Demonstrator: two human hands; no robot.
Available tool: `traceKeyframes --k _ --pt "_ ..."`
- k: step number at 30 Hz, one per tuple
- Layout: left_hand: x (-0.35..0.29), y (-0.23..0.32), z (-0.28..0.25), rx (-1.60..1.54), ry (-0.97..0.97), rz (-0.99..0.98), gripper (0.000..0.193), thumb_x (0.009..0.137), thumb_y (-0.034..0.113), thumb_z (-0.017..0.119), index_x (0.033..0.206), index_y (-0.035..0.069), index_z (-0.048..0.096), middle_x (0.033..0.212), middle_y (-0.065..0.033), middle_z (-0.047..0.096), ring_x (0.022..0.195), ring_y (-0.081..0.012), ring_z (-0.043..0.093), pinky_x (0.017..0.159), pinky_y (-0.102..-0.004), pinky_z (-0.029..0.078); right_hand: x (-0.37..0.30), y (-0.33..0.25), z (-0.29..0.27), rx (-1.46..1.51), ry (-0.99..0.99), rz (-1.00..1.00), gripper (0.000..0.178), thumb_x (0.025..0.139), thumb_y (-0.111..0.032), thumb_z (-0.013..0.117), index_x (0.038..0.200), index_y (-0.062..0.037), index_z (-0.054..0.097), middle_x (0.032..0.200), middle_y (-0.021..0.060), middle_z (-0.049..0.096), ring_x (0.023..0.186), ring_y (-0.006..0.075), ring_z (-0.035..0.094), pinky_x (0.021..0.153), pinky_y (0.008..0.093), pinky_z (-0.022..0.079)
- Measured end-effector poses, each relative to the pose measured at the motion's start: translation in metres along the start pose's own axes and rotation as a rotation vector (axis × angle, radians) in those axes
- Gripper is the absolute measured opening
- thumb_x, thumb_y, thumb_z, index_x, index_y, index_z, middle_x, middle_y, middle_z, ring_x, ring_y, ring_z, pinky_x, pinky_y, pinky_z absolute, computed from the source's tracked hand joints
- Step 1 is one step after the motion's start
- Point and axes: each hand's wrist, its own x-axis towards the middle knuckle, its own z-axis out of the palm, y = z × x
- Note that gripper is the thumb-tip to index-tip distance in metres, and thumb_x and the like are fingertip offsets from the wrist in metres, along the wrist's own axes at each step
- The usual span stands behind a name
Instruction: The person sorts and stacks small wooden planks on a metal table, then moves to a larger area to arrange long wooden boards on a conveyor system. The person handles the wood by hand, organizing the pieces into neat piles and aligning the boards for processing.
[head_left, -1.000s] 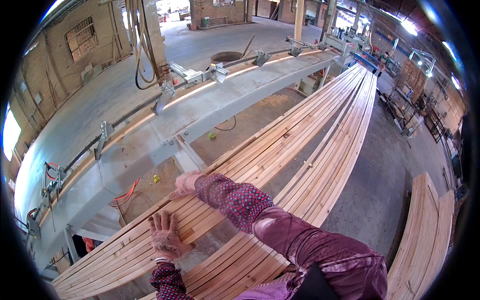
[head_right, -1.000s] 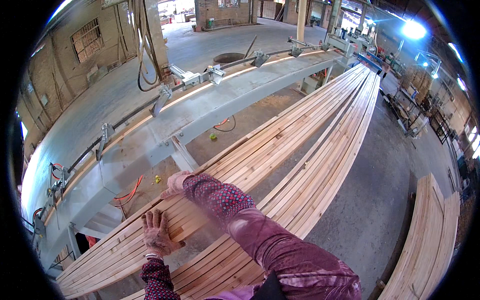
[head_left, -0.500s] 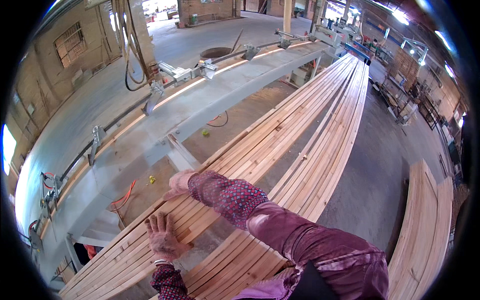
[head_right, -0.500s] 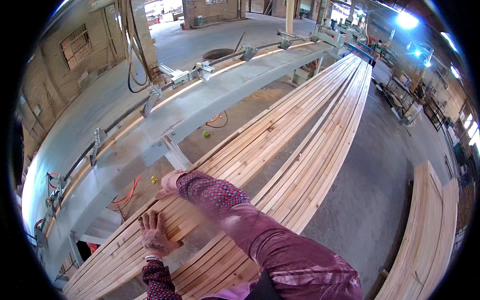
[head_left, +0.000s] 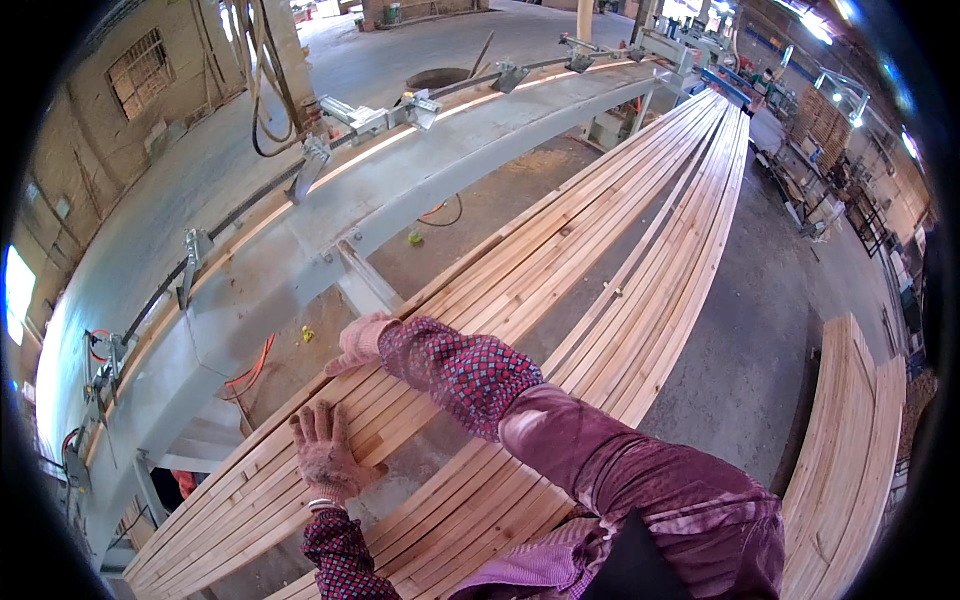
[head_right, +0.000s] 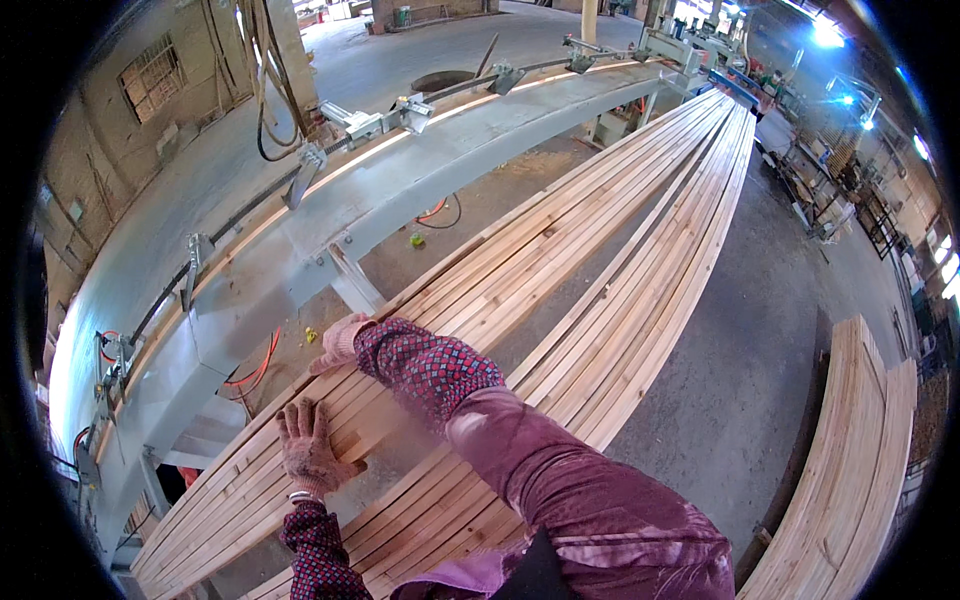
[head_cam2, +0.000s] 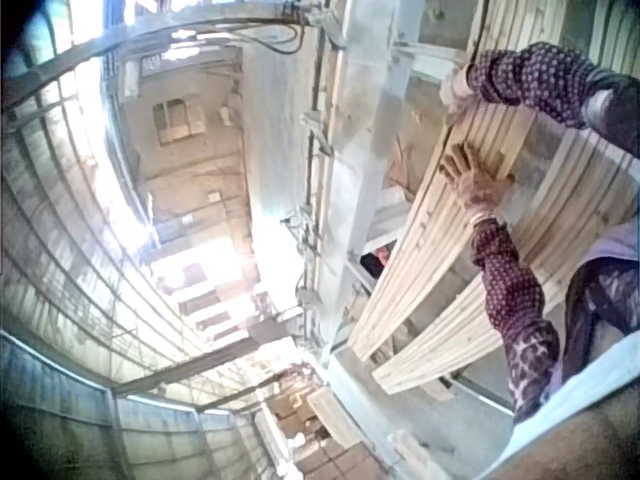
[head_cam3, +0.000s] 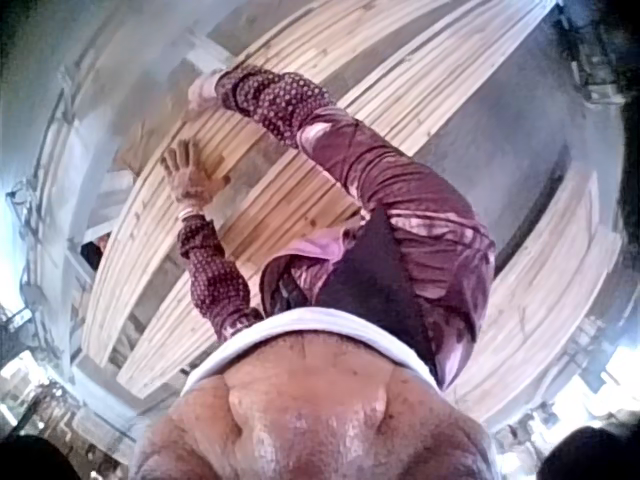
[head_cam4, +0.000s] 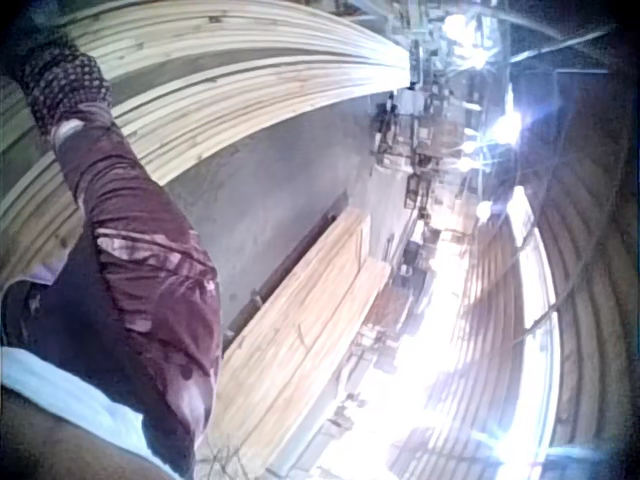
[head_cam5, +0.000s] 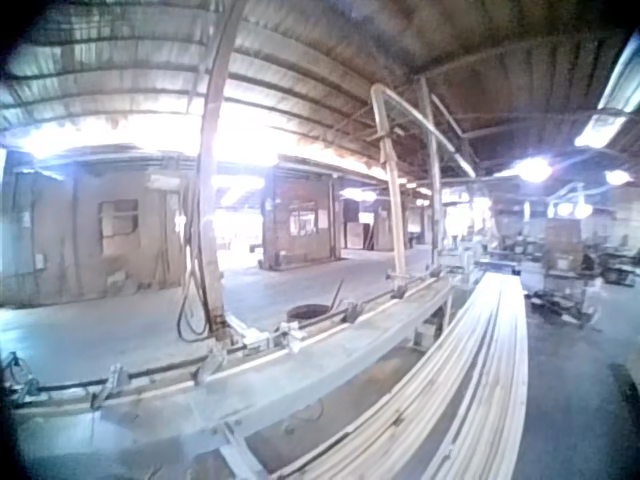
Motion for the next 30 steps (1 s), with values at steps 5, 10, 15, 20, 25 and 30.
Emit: traceKeyframes --k 5,10,15,20,25,30 --pt "-0.001 0.002 -0.003 0.007 -0.005 -0.003 0.12 0.042 0.053 0.089 0.142 0.004 0.044 0.146 -0.0194 0.041 0.141 -0.0443 0.029 0.12 -0.0585 0.016 -0.003 0.001 -0.003 0.033 -0.042 -0.006 0.097 0.086 -0.083 0.035 0.129 -0.0015 0.063 0.126 0.0186 0.065 0.118 0.0404 0.061 0.092 0.0641 0.044" --pt "-0.001 0.003 -0.004 -0.009 -0.003 -0.009 0.116 0.045 0.052 0.087 0.143 0.006 0.045 0.147 -0.0195 0.042 0.14 -0.0455 0.032 0.12 -0.0586 0.017 -0.002 0.0 -0.003 0.041 -0.05 0.014 0.096 0.085 -0.084 0.036 0.132 -0.0035 0.061 0.13 0.018 0.064 0.121 0.0395 0.059 0.094 0.0641 0.043" --pt "-0.001 -0.001 -0.001 0.012 -0.025 -0.011 0.116 0.048 0.055 0.085 0.145 0.006 0.044 0.149 -0.0196 0.041 0.14 -0.0456 0.031 0.12 -0.0589 0.016 -0.008 -0.002 -0.005 0.048 0.002 0.052 0.09 0.085 -0.081 0.043 0.127 -0.0048 0.065 0.127 0.0165 0.066 0.12 0.034 0.062 0.098 0.053 0.046" --pt "-0.001 0.001 -0.001 0.026 -0.064 -0.035 0.116 0.05 0.058 0.083 0.146 0.007 0.043 0.15 -0.0185 0.04 0.143 -0.0438 0.028 0.121 -0.057 0.014 -0.009 -0.001 -0.004 0.047 -0.004 0.028 0.091 0.085 -0.082 0.044 0.127 -0.0036 0.065 0.128 0.0191 0.065 0.121 0.0352 0.061 0.099 0.0537 0.045" --pt "0.003 0.001 0.0 0.036 -0.079 -0.039 0.118 0.052 0.06 0.083 0.148 0.008 0.041 0.152 -0.0173 0.038 0.145 -0.0422 0.026 0.122 -0.0553 0.012 -0.012 0.002 -0.011 0.062 -0.009 -0.01 0.09 0.086 -0.08 0.043 0.127 -0.0021 0.065 0.126 0.0199 0.065 0.121 0.0351 0.061 0.1 0.053 0.045" --pt "0.0 -0.004 0.005 0.06 -0.062 -0.048 0.117 0.052 0.06 0.083 0.148 0.008 0.041 0.153 -0.0172 0.037 0.145 -0.0415 0.025 0.123 -0.0549 0.009 -0.005 -0.003 -0.018 0.028 0.013 -0.078 0.089 0.087 -0.078 0.043 0.125 0.0 0.065 0.125 0.0228 0.065 0.12 0.0362 0.061 0.1 0.0476 0.046"
